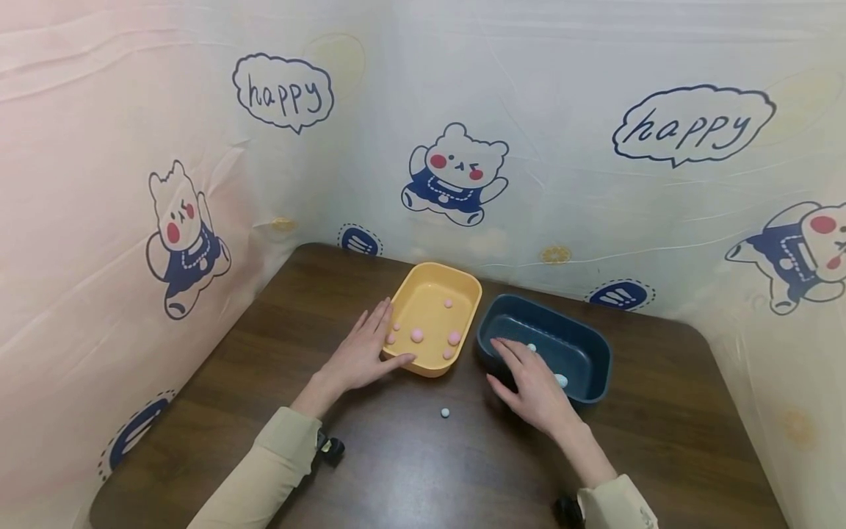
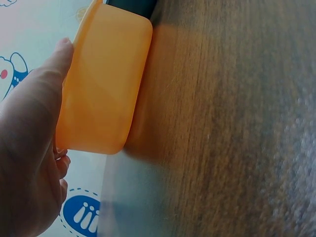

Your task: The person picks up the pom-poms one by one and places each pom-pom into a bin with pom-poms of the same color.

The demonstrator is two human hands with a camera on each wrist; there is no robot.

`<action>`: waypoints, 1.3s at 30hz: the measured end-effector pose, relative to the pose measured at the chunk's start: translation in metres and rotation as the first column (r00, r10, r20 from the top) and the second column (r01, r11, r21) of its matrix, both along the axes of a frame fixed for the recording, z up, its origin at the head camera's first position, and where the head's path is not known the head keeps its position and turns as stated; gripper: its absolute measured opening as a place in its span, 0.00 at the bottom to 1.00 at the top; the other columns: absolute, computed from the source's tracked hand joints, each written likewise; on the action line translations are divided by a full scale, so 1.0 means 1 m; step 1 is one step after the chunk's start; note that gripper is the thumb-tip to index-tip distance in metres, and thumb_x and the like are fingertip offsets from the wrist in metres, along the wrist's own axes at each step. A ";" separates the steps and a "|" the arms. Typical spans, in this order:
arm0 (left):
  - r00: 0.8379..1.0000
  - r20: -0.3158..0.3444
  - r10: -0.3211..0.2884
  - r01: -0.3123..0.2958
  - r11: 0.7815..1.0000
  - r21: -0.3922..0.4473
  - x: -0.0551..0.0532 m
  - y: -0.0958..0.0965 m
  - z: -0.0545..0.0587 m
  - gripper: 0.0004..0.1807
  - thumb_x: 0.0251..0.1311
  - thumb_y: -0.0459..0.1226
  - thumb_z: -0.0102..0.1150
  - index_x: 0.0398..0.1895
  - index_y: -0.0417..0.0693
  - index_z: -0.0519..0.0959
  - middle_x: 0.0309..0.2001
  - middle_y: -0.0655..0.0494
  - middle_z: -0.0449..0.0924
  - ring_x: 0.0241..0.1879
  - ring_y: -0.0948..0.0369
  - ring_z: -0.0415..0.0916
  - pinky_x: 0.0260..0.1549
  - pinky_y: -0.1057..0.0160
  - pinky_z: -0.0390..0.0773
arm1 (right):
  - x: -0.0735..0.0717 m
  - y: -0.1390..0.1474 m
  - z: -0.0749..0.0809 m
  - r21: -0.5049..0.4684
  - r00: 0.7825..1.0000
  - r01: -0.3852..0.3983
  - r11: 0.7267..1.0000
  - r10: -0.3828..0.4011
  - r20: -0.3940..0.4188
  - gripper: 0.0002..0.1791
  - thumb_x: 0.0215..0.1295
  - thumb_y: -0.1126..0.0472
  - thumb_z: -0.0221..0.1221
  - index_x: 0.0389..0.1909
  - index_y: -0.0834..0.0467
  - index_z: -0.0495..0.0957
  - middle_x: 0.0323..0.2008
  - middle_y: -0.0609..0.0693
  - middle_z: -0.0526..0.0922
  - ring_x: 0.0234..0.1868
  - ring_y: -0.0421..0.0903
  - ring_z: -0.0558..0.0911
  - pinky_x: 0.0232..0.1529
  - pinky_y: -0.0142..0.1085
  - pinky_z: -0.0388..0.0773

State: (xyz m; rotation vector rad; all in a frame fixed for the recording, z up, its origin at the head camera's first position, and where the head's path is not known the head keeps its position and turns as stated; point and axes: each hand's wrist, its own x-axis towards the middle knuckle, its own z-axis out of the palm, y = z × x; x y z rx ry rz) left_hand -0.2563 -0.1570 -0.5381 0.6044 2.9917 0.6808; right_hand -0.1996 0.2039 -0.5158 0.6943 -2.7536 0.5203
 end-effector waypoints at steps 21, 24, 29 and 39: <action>1.000 -0.007 -0.002 0.002 1.000 -0.006 0.000 -0.001 0.000 0.69 0.67 0.79 0.51 0.91 0.42 0.41 0.92 0.46 0.38 0.92 0.51 0.40 0.91 0.41 0.46 | 0.030 -0.049 -0.016 0.106 0.985 -0.170 0.980 0.164 0.059 0.25 0.70 0.46 0.74 0.61 0.55 0.85 0.50 0.46 0.88 0.49 0.42 0.83 0.53 0.42 0.87; 1.000 -0.008 -0.004 0.004 1.000 -0.010 0.000 -0.001 0.000 0.69 0.67 0.79 0.51 0.91 0.42 0.40 0.92 0.45 0.38 0.92 0.51 0.40 0.91 0.41 0.45 | 0.031 -0.054 -0.021 0.140 0.978 -0.194 0.971 0.181 0.099 0.23 0.71 0.44 0.73 0.58 0.53 0.84 0.46 0.44 0.86 0.45 0.40 0.81 0.49 0.40 0.84; 1.000 -0.006 -0.005 0.005 1.000 -0.014 -0.001 -0.001 0.000 0.69 0.67 0.79 0.50 0.91 0.42 0.40 0.92 0.45 0.37 0.92 0.51 0.40 0.91 0.42 0.45 | 0.029 -0.061 -0.024 0.167 0.968 -0.215 0.962 0.188 0.164 0.18 0.74 0.43 0.70 0.53 0.51 0.83 0.43 0.43 0.83 0.43 0.40 0.79 0.46 0.39 0.82; 1.000 -0.013 -0.003 0.003 1.000 -0.008 -0.001 -0.001 0.000 0.69 0.67 0.79 0.50 0.91 0.41 0.41 0.92 0.44 0.40 0.92 0.50 0.41 0.90 0.40 0.47 | 0.025 -0.073 -0.032 0.280 0.956 -0.265 0.922 0.215 0.198 0.11 0.80 0.48 0.64 0.45 0.51 0.79 0.40 0.46 0.82 0.39 0.44 0.82 0.44 0.42 0.85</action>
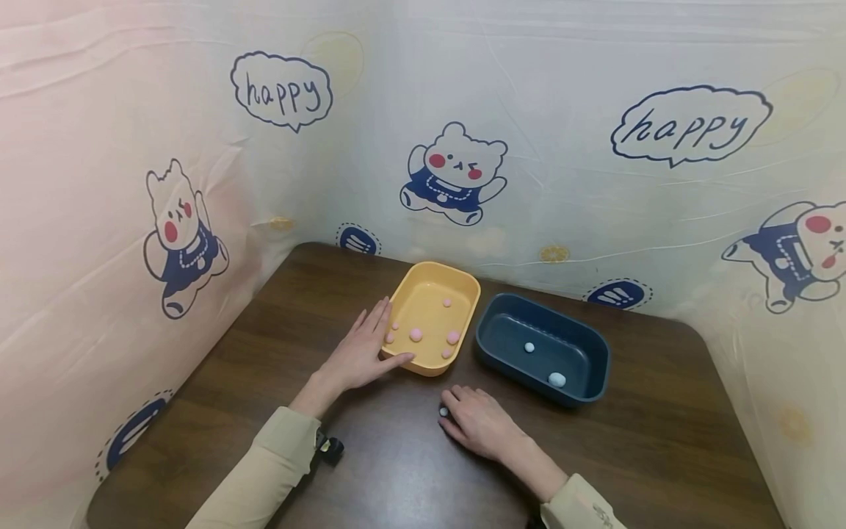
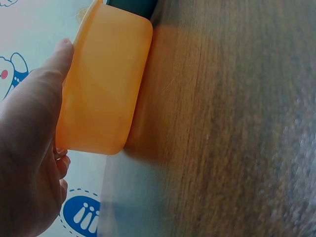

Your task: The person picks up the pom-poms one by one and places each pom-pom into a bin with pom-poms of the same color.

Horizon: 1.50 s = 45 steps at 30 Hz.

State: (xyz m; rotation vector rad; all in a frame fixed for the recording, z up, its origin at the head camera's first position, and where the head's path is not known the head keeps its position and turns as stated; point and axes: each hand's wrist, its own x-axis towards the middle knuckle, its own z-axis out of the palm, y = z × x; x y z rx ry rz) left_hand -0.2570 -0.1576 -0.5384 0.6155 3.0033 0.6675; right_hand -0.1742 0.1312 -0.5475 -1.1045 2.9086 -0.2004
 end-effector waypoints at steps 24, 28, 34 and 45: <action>1.000 0.004 0.009 -0.009 1.000 0.000 -0.001 -0.001 0.001 0.69 0.67 0.79 0.51 0.91 0.40 0.42 0.92 0.44 0.39 0.92 0.49 0.42 0.90 0.40 0.46 | -0.011 0.026 0.034 -0.198 0.986 0.099 0.975 -0.122 -0.109 0.05 0.81 0.56 0.63 0.42 0.52 0.80 0.33 0.43 0.81 0.33 0.42 0.78 0.39 0.39 0.84; 1.000 0.016 0.007 -0.007 1.000 0.002 0.000 -0.001 0.002 0.69 0.66 0.80 0.51 0.91 0.41 0.42 0.92 0.46 0.39 0.92 0.50 0.41 0.91 0.41 0.45 | -0.020 0.041 0.044 -0.259 0.973 0.134 0.957 -0.177 -0.150 0.05 0.78 0.57 0.66 0.44 0.52 0.81 0.37 0.45 0.84 0.35 0.43 0.80 0.42 0.42 0.86; 1.000 0.016 0.006 -0.006 1.000 0.002 -0.001 0.000 0.002 0.69 0.67 0.80 0.50 0.91 0.40 0.42 0.92 0.45 0.39 0.92 0.50 0.41 0.91 0.41 0.45 | -0.036 0.064 0.052 -0.308 0.952 0.171 0.936 -0.237 -0.192 0.05 0.78 0.58 0.66 0.44 0.54 0.81 0.36 0.48 0.83 0.34 0.45 0.78 0.39 0.42 0.84; 1.000 0.011 0.004 -0.004 1.000 -0.003 -0.002 -0.001 -0.001 0.69 0.67 0.79 0.51 0.91 0.40 0.42 0.92 0.45 0.39 0.92 0.51 0.40 0.90 0.40 0.47 | -0.060 0.094 0.043 -0.265 0.930 0.320 0.910 -0.354 -0.094 0.07 0.81 0.57 0.63 0.48 0.57 0.82 0.37 0.51 0.83 0.32 0.46 0.77 0.41 0.46 0.85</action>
